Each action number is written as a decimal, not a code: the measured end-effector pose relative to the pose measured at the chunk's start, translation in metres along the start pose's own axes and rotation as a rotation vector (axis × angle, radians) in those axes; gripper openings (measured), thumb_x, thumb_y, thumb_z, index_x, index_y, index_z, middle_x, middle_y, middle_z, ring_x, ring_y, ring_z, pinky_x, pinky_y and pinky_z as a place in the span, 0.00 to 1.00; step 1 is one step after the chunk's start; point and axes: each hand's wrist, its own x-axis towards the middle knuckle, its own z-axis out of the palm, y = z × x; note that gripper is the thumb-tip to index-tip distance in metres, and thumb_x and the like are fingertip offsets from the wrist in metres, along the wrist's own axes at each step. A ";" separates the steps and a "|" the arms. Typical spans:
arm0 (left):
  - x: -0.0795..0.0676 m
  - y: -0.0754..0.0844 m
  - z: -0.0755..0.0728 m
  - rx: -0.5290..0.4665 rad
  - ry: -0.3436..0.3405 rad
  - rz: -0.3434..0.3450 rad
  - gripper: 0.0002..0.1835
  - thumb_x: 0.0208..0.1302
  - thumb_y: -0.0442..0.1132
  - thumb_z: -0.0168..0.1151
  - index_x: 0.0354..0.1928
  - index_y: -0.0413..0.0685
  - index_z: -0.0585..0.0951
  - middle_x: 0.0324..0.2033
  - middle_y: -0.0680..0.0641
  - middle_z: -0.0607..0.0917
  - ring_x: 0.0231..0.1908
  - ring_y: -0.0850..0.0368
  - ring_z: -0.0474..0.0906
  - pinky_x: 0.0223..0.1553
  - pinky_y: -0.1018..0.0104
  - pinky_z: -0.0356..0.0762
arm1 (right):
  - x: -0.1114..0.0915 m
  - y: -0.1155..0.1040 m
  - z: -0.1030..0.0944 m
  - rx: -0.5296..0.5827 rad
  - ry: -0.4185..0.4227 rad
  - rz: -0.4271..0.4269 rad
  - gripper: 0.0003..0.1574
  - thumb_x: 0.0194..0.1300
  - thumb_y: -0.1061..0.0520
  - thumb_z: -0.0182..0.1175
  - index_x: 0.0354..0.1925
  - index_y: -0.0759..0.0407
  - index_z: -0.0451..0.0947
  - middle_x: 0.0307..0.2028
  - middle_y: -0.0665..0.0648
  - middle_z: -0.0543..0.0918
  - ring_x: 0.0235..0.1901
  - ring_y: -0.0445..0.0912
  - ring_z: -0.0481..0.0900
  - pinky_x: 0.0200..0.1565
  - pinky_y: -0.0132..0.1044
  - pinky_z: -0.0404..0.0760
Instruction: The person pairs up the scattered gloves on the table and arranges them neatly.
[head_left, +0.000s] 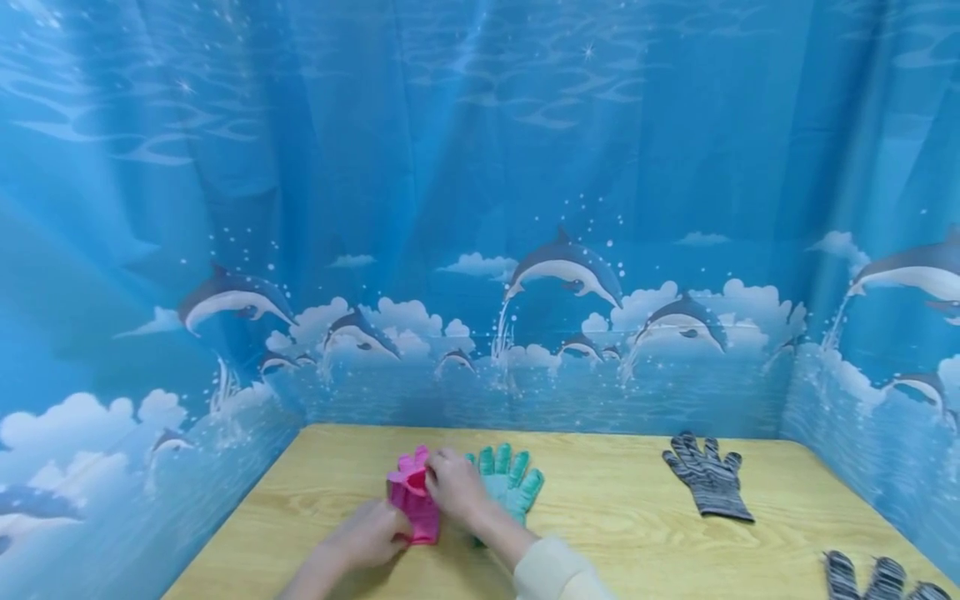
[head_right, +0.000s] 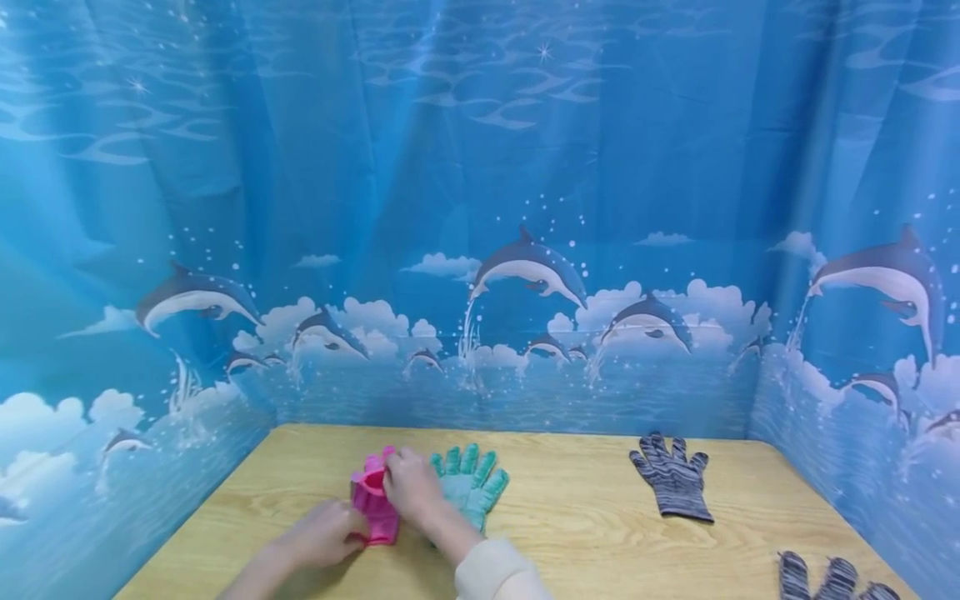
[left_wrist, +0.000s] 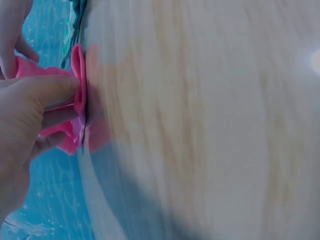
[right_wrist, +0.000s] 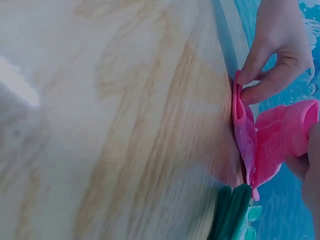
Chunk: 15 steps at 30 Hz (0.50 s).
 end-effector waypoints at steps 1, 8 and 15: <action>-0.001 0.000 -0.001 -0.001 0.004 0.007 0.10 0.43 0.32 0.67 0.15 0.55 0.77 0.14 0.64 0.73 0.17 0.72 0.66 0.20 0.78 0.65 | -0.001 -0.001 0.000 0.009 -0.012 0.004 0.03 0.54 0.64 0.61 0.31 0.59 0.81 0.29 0.51 0.78 0.27 0.41 0.77 0.28 0.24 0.74; -0.010 -0.004 -0.002 0.005 -0.001 -0.005 0.11 0.43 0.32 0.67 0.14 0.55 0.76 0.15 0.62 0.71 0.17 0.71 0.64 0.19 0.77 0.63 | -0.005 -0.001 0.000 -0.074 0.063 -0.086 0.05 0.49 0.63 0.63 0.29 0.57 0.81 0.26 0.50 0.78 0.24 0.40 0.76 0.26 0.24 0.73; -0.011 -0.004 -0.003 -0.076 -0.066 -0.078 0.10 0.46 0.31 0.66 0.15 0.55 0.79 0.15 0.64 0.71 0.17 0.72 0.63 0.20 0.77 0.64 | -0.013 -0.005 0.002 -0.169 0.022 -0.138 0.03 0.48 0.59 0.66 0.26 0.53 0.81 0.23 0.47 0.72 0.19 0.38 0.69 0.20 0.24 0.68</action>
